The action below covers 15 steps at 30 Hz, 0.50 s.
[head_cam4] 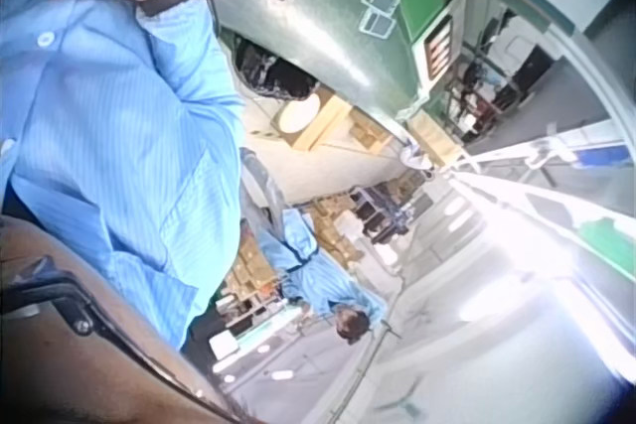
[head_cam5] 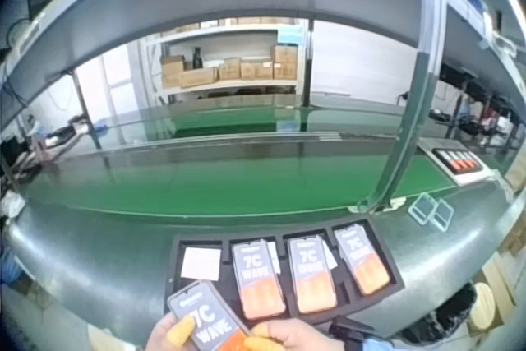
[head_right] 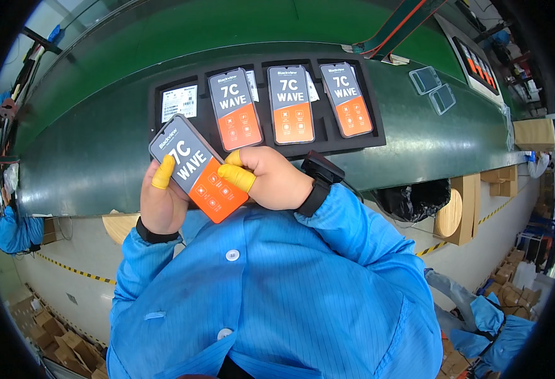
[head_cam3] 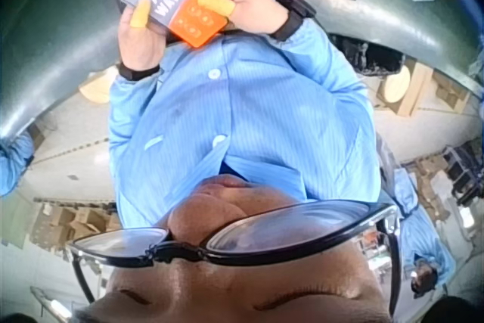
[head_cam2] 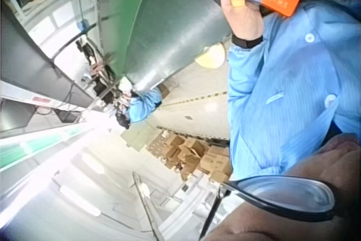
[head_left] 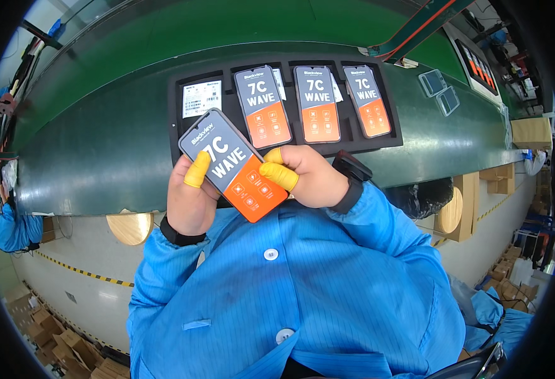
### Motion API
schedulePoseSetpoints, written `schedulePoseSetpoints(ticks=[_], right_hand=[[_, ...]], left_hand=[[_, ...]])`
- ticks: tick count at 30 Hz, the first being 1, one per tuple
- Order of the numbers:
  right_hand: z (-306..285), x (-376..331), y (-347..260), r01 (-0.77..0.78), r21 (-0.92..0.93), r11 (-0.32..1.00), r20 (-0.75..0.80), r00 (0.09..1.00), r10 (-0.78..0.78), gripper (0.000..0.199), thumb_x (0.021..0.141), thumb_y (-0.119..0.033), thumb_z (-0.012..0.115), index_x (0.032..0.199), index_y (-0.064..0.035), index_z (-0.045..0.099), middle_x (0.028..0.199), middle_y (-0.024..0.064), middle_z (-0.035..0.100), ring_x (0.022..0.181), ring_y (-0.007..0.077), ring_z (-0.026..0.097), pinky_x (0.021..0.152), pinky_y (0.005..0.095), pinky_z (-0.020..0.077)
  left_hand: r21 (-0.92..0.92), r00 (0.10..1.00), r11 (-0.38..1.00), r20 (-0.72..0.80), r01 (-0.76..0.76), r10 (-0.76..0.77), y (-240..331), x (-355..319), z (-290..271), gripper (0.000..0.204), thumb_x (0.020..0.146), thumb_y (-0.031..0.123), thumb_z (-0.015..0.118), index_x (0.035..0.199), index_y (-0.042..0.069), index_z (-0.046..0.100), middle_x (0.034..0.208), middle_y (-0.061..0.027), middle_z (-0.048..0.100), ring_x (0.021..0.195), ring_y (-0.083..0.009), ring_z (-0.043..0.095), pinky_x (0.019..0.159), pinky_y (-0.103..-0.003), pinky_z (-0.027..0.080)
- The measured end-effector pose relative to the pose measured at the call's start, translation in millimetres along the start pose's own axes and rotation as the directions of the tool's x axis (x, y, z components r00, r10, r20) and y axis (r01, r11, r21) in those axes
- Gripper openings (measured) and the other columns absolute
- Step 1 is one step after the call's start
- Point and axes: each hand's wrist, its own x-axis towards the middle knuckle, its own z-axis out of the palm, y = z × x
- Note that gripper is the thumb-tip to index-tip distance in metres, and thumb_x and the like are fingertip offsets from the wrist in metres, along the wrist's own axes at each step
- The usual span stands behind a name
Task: Inspecting and placing mobile phones onto a production line conveyor belt.
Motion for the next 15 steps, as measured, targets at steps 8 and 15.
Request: schedulePoseSetpoints(ticks=[8,15], right_hand=[[1.1,3.9,2.6,-0.079,0.199,0.977,0.072,0.995,0.066,0.022,0.100,-0.022,0.054,0.102,-0.0019,0.062,0.080,0.0016,0.062,0.068,0.0066,0.057,0.061,0.0238,0.0493],[-10.4,-8.2,-9.9,-0.289,0.241,0.927,0.209,0.948,0.241,0.027,0.099,-0.028,0.056,0.091,-0.0024,0.060,0.070,0.0019,0.059,0.061,0.0083,0.057,0.055,0.0242,0.0464]], left_hand=[[0.261,0.944,0.961,0.287,0.089,-0.166,-10.1,-15.3,-6.9,0.050,0.098,0.027,0.054,0.138,0.000,0.041,0.126,-0.0106,0.057,0.114,-0.0202,0.058,0.095,-0.035,0.047],[0.173,0.968,0.981,0.217,0.088,-0.125,-4.7,-15.5,0.1,0.050,0.097,0.030,0.056,0.134,0.000,0.042,0.124,-0.0106,0.057,0.110,-0.0198,0.060,0.092,-0.033,0.050]])
